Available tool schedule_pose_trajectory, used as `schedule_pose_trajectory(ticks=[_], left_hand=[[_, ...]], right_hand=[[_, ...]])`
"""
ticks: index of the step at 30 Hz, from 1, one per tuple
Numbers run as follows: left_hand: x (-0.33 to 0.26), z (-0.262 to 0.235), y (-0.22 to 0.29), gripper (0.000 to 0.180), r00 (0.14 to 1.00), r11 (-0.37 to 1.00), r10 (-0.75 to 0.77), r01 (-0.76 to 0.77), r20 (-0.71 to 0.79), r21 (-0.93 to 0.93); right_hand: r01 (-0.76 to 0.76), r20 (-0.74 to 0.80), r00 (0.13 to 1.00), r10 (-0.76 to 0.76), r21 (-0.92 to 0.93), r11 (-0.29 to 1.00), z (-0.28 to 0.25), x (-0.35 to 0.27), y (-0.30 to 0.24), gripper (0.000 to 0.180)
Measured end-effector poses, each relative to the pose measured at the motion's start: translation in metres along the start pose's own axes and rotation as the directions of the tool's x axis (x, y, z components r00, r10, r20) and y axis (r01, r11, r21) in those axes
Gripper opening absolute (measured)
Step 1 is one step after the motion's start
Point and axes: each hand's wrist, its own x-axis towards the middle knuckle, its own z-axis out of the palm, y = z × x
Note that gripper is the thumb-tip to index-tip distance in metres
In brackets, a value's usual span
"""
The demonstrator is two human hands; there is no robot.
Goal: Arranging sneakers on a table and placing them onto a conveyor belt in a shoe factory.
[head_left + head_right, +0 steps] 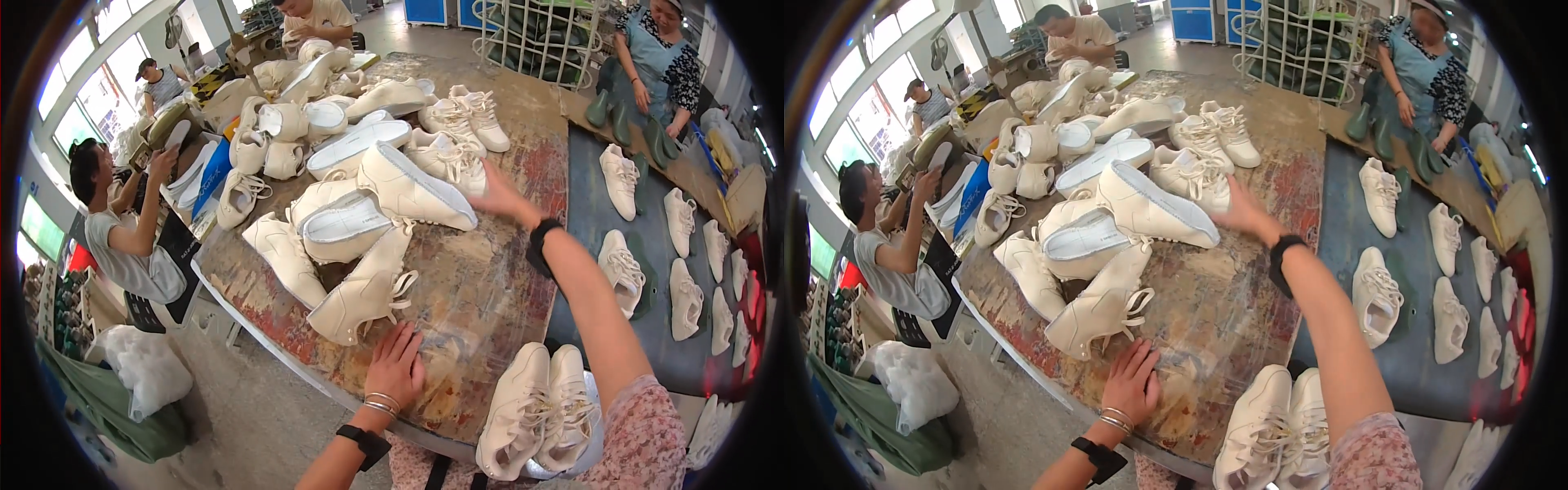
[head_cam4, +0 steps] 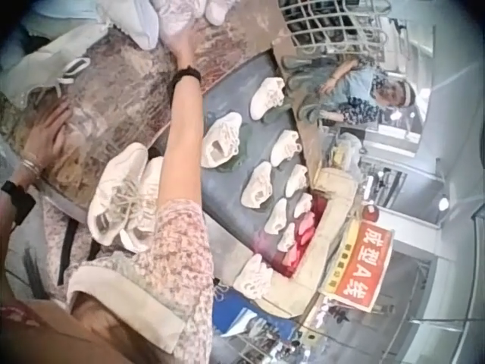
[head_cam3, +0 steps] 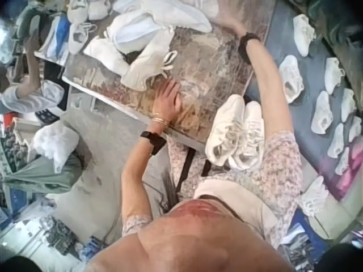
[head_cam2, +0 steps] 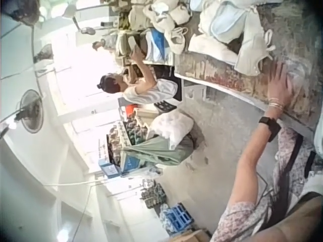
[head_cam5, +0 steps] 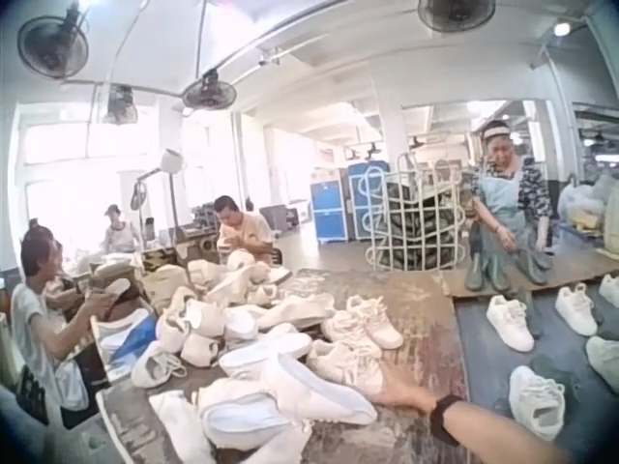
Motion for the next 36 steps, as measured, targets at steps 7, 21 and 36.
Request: schedule_pose_trajectory(ticks=[7, 21, 36], left_hand=[[-0.004, 0.011, -0.001, 0.034, 0.998, 0.999, 0.030, -0.031, -0.049, -0.016], [-0.006, 0.023, -0.019, 0.035, 0.990, 0.987, 0.109, -0.097, -0.089, 0.126], [-0.006, 0.024, -0.017, 0.036, 0.991, 0.981, 0.125, -0.118, -0.038, 0.151]], right_hand=[[-0.354, -0.209, 0.932, 0.297, -0.345, 0.869, -0.066, -0.052, -0.063, 0.066], [-0.417, 0.120, 0.804, 0.582, -0.584, 0.696, -0.347, -0.446, -0.293, 0.080], [-0.084, 0.056, 0.988, 0.141, -0.570, 0.817, -0.214, -0.456, -0.156, 0.040]])
